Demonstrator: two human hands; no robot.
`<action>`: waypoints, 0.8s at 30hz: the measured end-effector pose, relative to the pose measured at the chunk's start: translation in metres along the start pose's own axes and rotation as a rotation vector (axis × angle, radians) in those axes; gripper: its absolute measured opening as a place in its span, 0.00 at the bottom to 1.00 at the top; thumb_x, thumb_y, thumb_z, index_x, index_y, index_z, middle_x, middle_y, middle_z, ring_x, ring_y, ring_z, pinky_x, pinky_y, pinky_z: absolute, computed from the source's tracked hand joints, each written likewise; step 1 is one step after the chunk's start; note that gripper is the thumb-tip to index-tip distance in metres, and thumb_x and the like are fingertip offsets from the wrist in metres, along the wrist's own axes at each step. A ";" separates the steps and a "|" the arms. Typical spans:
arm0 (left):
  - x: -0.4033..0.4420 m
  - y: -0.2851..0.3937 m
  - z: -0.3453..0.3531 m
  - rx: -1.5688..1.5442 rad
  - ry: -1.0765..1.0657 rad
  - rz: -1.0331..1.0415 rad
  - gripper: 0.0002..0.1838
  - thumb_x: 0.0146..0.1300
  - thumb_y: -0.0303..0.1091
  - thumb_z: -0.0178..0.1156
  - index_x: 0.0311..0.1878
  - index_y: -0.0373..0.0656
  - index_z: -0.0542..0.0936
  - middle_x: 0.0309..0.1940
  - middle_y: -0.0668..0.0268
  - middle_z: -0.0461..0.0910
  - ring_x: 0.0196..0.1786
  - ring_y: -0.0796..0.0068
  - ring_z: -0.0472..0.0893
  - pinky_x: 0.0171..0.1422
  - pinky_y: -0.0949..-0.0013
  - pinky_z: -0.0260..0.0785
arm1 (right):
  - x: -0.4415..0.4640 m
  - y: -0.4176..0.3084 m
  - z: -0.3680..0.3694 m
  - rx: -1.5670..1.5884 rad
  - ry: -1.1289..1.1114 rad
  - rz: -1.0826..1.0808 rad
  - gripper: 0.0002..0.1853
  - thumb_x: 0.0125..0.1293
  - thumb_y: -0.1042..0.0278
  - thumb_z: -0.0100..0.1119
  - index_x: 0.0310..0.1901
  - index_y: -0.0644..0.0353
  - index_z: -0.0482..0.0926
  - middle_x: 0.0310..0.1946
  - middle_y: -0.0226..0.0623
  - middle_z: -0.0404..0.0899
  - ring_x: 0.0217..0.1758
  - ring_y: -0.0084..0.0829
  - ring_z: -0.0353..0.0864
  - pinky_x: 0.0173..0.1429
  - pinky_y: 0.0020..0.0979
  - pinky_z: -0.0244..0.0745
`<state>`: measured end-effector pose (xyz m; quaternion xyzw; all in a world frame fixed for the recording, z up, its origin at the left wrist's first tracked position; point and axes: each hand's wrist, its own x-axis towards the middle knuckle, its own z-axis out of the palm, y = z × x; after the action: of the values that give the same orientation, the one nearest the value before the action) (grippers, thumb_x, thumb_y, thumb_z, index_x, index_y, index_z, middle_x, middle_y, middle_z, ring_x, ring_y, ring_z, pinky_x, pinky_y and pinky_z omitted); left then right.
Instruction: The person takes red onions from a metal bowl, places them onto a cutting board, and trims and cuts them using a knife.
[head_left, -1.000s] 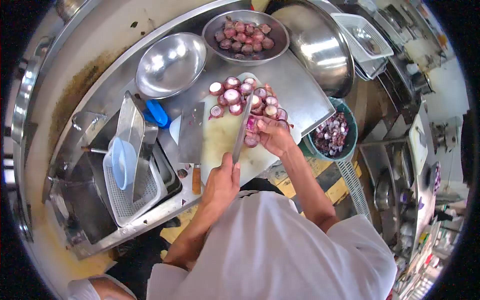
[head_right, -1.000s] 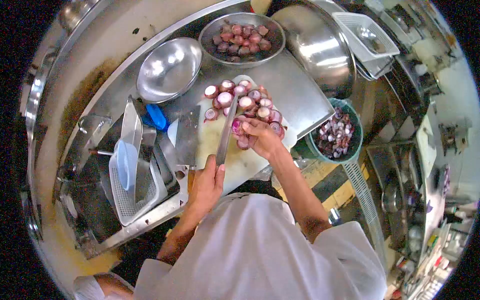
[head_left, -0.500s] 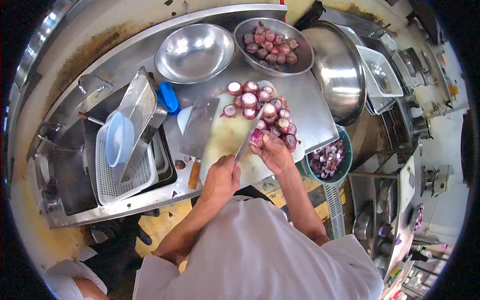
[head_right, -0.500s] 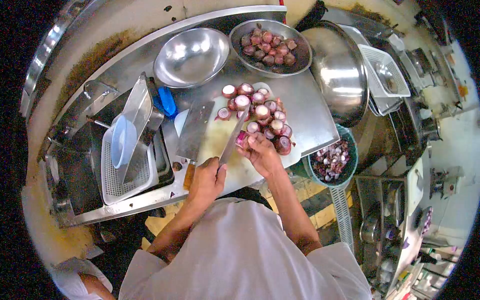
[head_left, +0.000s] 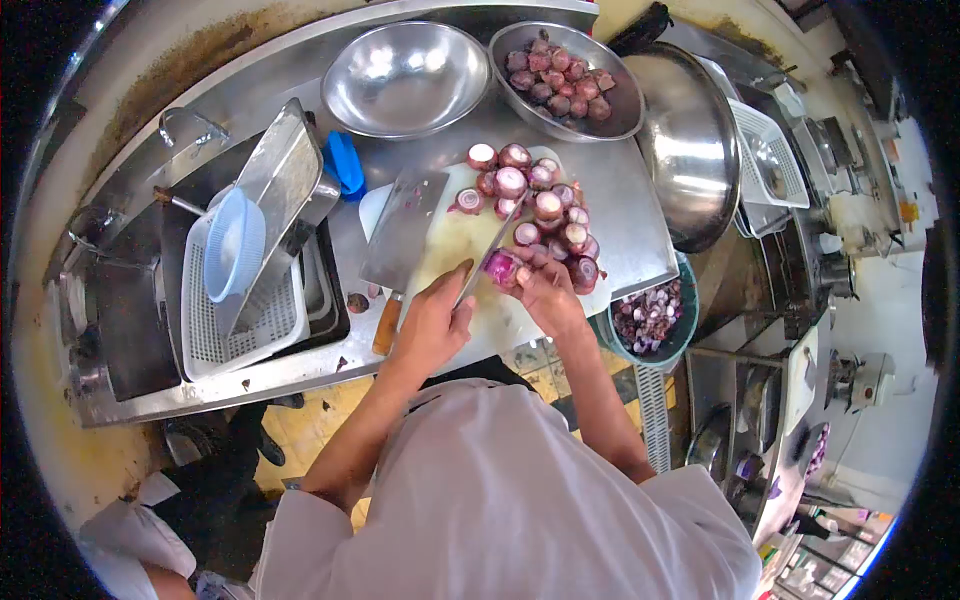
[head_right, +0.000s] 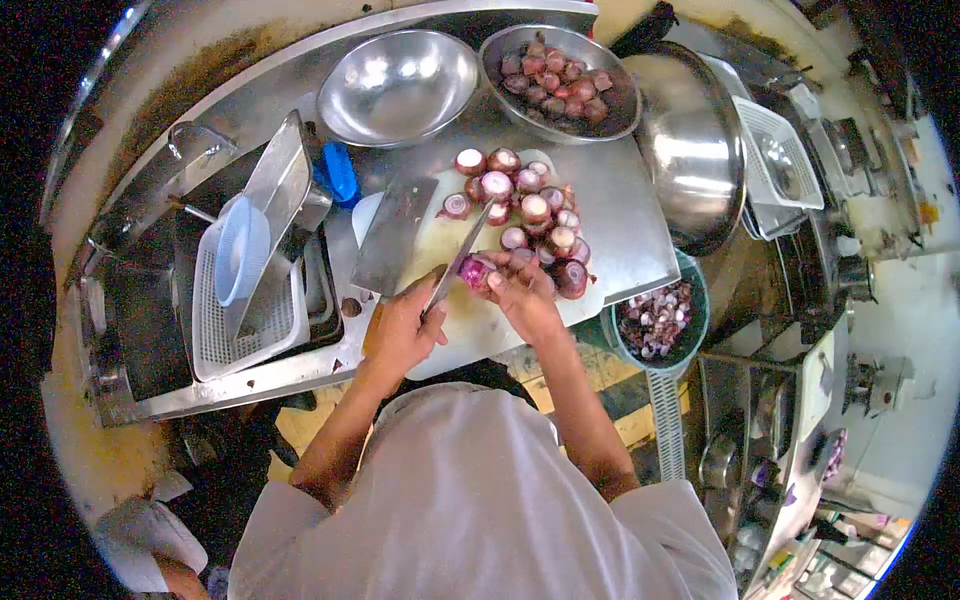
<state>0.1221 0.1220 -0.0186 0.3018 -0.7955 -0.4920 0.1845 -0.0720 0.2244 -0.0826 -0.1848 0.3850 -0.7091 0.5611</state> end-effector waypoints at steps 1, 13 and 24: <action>0.003 0.004 -0.003 0.001 -0.020 -0.004 0.23 0.67 0.23 0.59 0.66 0.33 0.74 0.46 0.42 0.83 0.46 0.41 0.85 0.47 0.50 0.78 | -0.001 -0.001 0.001 -0.001 -0.001 0.005 0.21 0.75 0.69 0.63 0.65 0.65 0.75 0.59 0.40 0.81 0.60 0.35 0.83 0.64 0.44 0.83; -0.001 -0.021 0.029 0.126 0.080 0.114 0.15 0.69 0.24 0.57 0.58 0.36 0.76 0.28 0.44 0.81 0.25 0.51 0.87 0.32 0.55 0.77 | -0.008 0.011 0.014 -0.085 0.133 0.066 0.31 0.69 0.68 0.70 0.70 0.68 0.70 0.61 0.38 0.80 0.62 0.33 0.82 0.65 0.39 0.82; 0.001 -0.032 0.030 -0.321 -0.127 -0.428 0.18 0.79 0.30 0.51 0.68 0.39 0.74 0.35 0.61 0.84 0.25 0.73 0.87 0.19 0.71 0.73 | -0.020 0.027 -0.011 0.103 -0.066 0.091 0.30 0.71 0.69 0.67 0.71 0.67 0.69 0.65 0.42 0.77 0.68 0.36 0.79 0.72 0.43 0.77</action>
<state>0.1132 0.1310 -0.0605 0.3983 -0.6354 -0.6576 0.0715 -0.0558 0.2448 -0.1060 -0.1613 0.3371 -0.6954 0.6138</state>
